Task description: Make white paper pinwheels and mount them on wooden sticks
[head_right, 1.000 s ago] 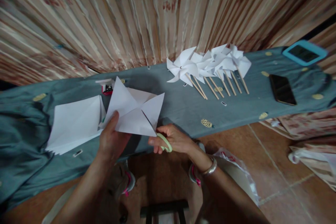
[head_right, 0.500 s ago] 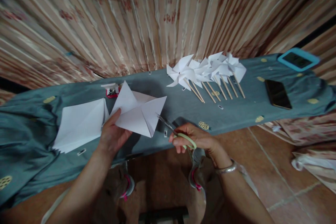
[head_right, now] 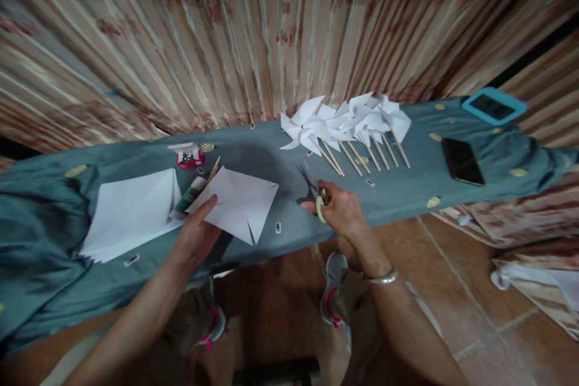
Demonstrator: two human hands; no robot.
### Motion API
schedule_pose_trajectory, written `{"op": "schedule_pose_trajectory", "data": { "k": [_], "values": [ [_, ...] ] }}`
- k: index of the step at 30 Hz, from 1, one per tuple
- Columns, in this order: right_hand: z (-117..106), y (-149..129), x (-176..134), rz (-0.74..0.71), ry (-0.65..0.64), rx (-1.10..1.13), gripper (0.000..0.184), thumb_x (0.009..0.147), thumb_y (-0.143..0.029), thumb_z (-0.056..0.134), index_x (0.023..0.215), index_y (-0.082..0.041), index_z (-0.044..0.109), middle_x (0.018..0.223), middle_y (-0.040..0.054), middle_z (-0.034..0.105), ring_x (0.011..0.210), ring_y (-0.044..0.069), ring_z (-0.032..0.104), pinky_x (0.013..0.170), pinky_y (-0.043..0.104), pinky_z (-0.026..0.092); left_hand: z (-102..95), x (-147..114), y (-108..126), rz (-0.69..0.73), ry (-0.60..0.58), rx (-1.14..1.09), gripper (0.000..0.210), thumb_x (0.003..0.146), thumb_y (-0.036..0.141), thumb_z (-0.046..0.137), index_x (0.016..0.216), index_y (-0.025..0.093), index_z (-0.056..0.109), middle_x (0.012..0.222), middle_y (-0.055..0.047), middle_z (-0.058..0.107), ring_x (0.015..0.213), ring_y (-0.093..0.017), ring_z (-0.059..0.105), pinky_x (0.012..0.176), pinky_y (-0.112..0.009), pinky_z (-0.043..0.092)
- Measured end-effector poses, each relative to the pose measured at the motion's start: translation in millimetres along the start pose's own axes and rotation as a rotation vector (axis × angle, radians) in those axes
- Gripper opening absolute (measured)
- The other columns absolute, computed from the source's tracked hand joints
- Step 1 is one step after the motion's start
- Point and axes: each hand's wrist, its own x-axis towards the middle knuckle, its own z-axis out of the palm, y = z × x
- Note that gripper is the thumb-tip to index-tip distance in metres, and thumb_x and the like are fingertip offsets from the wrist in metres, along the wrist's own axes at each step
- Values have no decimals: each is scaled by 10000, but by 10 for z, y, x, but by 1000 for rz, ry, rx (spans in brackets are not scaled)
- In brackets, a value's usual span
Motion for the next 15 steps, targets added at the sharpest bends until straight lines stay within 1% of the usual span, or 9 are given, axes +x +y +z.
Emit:
{"op": "schedule_pose_trajectory", "data": {
  "k": [3, 6, 7, 9, 12, 15],
  "values": [
    [-7, -23, 21, -11, 81, -220, 592, 732, -513, 731, 1191, -159, 607, 864, 112, 750, 812, 290, 706, 665, 327, 482, -10, -19, -7, 41, -51, 37, 571, 693, 232, 755, 1234, 152, 590, 1161, -84, 704, 1096, -253, 640, 954, -346, 499],
    [-15, -43, 49, -5, 110, -356, 635, 764, -500, 708, 1243, -111, 557, 906, 162, 742, 853, 315, 701, 699, 345, 483, -25, -37, -4, 53, -95, 56, 569, 699, 270, 748, 1234, 158, 591, 1197, -97, 690, 1144, -276, 617, 978, -373, 491],
    [-17, -46, 60, -6, 119, -385, 653, 773, -498, 698, 1261, -95, 539, 918, 176, 738, 866, 321, 698, 709, 350, 481, -37, -38, 0, 68, -82, 59, 581, 700, 274, 745, 1249, 173, 581, 1220, -95, 680, 1161, -278, 609, 982, -377, 489],
    [-20, -45, 80, -13, 133, -419, 694, 784, -498, 681, 1298, -67, 501, 935, 192, 731, 888, 331, 690, 723, 357, 479, -72, -29, 11, 109, -14, 76, 650, 700, 265, 744, 1312, 216, 528, 1294, -88, 641, 1198, -272, 588, 988, -374, 484],
    [-18, -22, 113, -21, 133, -419, 705, 795, -486, 659, 1326, -61, 470, 951, 184, 727, 897, 325, 683, 738, 361, 480, -138, -3, 32, 155, 83, 161, 767, 708, 233, 734, 1407, 263, 420, 1389, -81, 569, 1222, -256, 572, 982, -362, 487],
    [-10, 18, 153, -26, 136, -393, 663, 812, -429, 641, 1334, -62, 460, 996, 180, 721, 916, 313, 678, 769, 368, 488, -192, 15, 34, 187, 95, 259, 800, 729, 171, 677, 1449, 304, 357, 1398, -63, 560, 1175, -235, 600, 933, -353, 519]
  ]
}}
